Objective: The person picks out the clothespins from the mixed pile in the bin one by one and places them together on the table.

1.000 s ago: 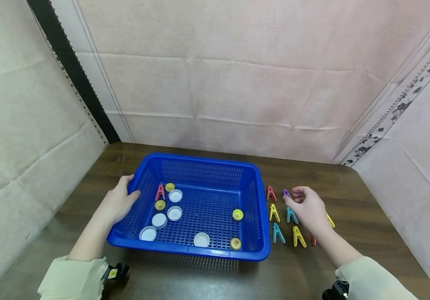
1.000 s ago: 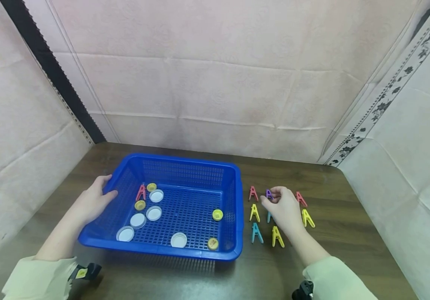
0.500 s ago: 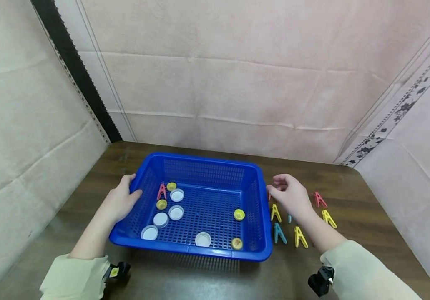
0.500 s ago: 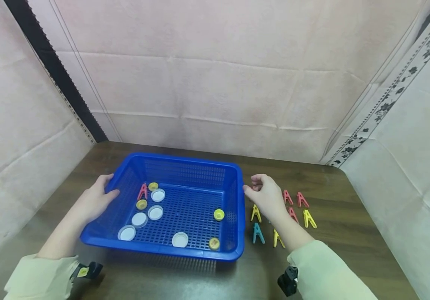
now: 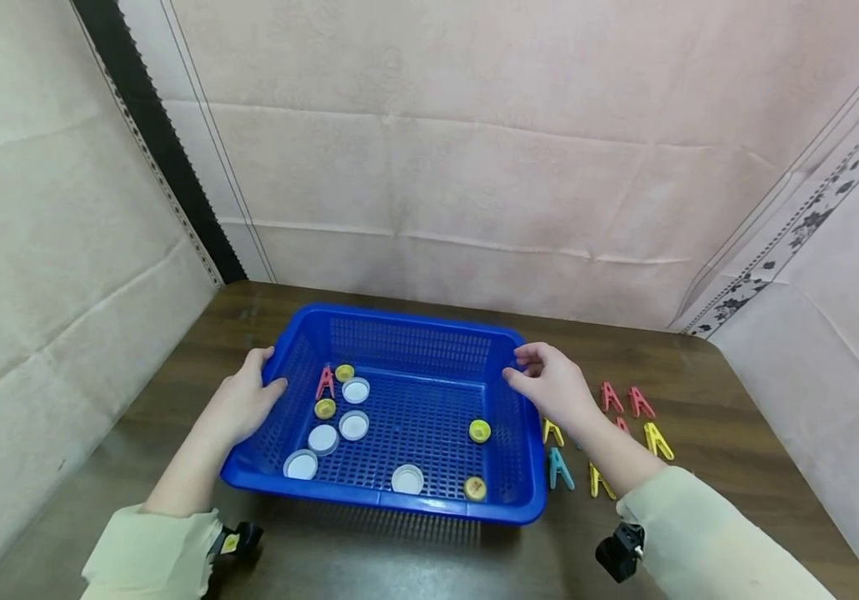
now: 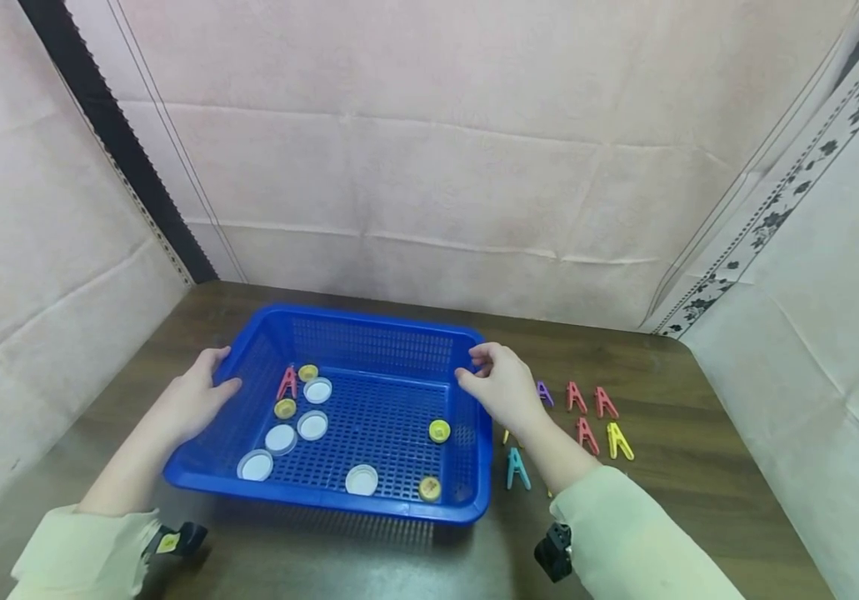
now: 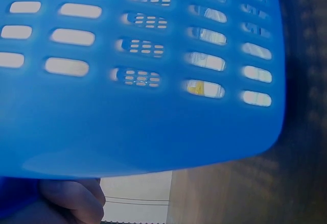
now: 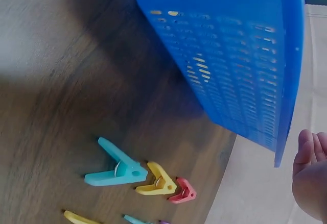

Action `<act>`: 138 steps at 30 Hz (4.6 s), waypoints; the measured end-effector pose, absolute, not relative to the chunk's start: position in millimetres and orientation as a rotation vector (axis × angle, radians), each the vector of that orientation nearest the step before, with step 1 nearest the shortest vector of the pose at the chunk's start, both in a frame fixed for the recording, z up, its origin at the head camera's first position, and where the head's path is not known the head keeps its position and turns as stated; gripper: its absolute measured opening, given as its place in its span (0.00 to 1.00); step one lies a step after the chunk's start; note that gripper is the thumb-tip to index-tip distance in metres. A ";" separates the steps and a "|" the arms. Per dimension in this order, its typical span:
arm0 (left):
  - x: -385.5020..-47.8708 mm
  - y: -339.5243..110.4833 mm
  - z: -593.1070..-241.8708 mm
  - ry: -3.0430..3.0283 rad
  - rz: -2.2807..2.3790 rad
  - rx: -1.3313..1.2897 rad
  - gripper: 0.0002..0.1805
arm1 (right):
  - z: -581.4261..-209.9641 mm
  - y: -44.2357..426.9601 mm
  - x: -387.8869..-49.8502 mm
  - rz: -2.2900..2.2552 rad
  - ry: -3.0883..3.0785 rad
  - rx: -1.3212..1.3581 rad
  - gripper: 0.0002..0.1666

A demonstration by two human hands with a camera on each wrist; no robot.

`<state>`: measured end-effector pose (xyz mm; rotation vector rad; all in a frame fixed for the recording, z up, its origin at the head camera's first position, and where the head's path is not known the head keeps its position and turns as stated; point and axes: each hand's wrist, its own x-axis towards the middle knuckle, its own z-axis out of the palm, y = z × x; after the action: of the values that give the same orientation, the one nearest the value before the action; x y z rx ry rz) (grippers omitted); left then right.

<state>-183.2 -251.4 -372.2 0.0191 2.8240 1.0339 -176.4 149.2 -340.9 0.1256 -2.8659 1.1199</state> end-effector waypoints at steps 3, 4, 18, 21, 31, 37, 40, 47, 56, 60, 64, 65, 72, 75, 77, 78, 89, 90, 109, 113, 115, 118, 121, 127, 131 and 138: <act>-183.3 -251.3 -371.3 2.821 1.035 0.017 0.35 | -340.3 146.2 -177.7 1.121 -2.870 0.140 0.25; -183.1 -251.2 -371.5 2.819 1.037 0.016 0.35 | -340.6 145.1 -177.6 1.119 -2.870 0.146 0.25; -182.7 -251.4 -371.9 2.825 1.047 0.025 0.34 | -339.3 114.0 -180.3 1.173 -2.895 0.306 0.25; -182.5 -251.8 -372.2 2.824 1.048 0.027 0.34 | -340.3 105.2 -180.8 1.183 -2.904 0.335 0.25; -183.2 -251.3 -373.3 2.825 1.052 0.033 0.34 | -343.0 78.3 -181.9 1.198 -2.897 0.404 0.28; -184.3 -250.0 -373.9 2.821 1.056 0.032 0.34 | -341.1 68.0 -184.0 1.194 -2.932 0.422 0.30; -184.7 -250.0 -374.4 2.818 1.063 0.034 0.35 | -337.5 62.9 -185.1 1.182 -2.945 0.449 0.29; -182.1 -253.9 -374.5 2.826 1.056 0.026 0.34 | -328.8 47.9 -187.9 1.180 -2.973 0.511 0.29; -181.3 -250.4 -372.4 2.823 1.051 0.028 0.35 | -329.0 35.8 -197.5 1.173 -3.000 0.516 0.32; -181.8 -249.4 -372.3 2.823 1.055 0.027 0.35 | -328.2 30.4 -204.3 1.173 -3.021 0.499 0.33; -181.5 -249.6 -372.7 2.821 1.048 0.025 0.35 | -325.0 25.4 -209.9 1.175 -3.028 0.447 0.34; -181.4 -249.8 -373.0 2.822 1.044 0.024 0.34 | -324.4 24.6 -211.5 1.175 -3.028 0.437 0.34; -181.8 -250.6 -372.8 2.829 1.046 0.024 0.34 | -321.9 18.6 -220.5 1.169 -3.009 0.435 0.33; -181.6 -250.2 -372.3 2.832 1.042 0.021 0.34 | -321.8 15.1 -224.3 1.121 -3.009 0.477 0.33; -181.0 -251.1 -373.4 2.830 1.039 0.015 0.34 | -322.8 12.0 -226.1 1.086 -3.016 0.503 0.33; -180.9 -251.7 -374.0 2.830 1.038 0.015 0.34 | -323.3 10.6 -226.7 1.067 -3.022 0.516 0.33; -182.6 -250.4 -370.9 2.820 1.050 0.001 0.33 | -326.9 -9.1 -233.9 1.062 -3.072 0.683 0.36; -182.6 -249.8 -370.5 2.819 1.049 -0.002 0.33 | -327.3 -10.8 -234.7 1.061 -3.080 0.692 0.36; -182.3 -248.9 -371.9 2.824 1.070 -0.029 0.32 | -343.6 -34.3 -236.8 0.673 -3.190 0.983 0.36; -181.2 -249.1 -372.5 2.827 1.070 -0.035 0.32 | -353.1 -39.1 -236.9 0.703 -3.257 1.039 0.41; -180.7 -249.2 -372.1 2.835 1.063 -0.040 0.32 | -357.2 -41.8 -237.3 0.704 -3.292 1.096 0.43; -180.8 -249.1 -371.8 2.851 1.049 -0.046 0.31 | -362.1 -46.4 -238.0 0.708 -3.320 1.141 0.44; -181.3 -248.2 -371.8 2.851 1.044 -0.048 0.31 | -366.9 -51.4 -239.2 0.714 -3.308 1.127 0.44; -182.2 -249.2 -373.1 2.841 1.049 -0.072 0.32 | -381.4 -59.2 -245.3 0.742 -3.251 1.003 0.40; -182.3 -249.3 -372.3 2.845 1.035 -0.068 0.31 | -388.0 -60.0 -248.4 0.773 -3.246 0.987 0.41; -181.7 -246.5 -370.2 2.870 1.034 -0.035 0.31 | -393.1 -64.3 -248.9 0.740 -3.307 1.090 0.44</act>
<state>-181.7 -246.5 -370.2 -0.0355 2.8696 1.0338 -248.9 -64.3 -393.1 1.0898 -3.3074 0.7403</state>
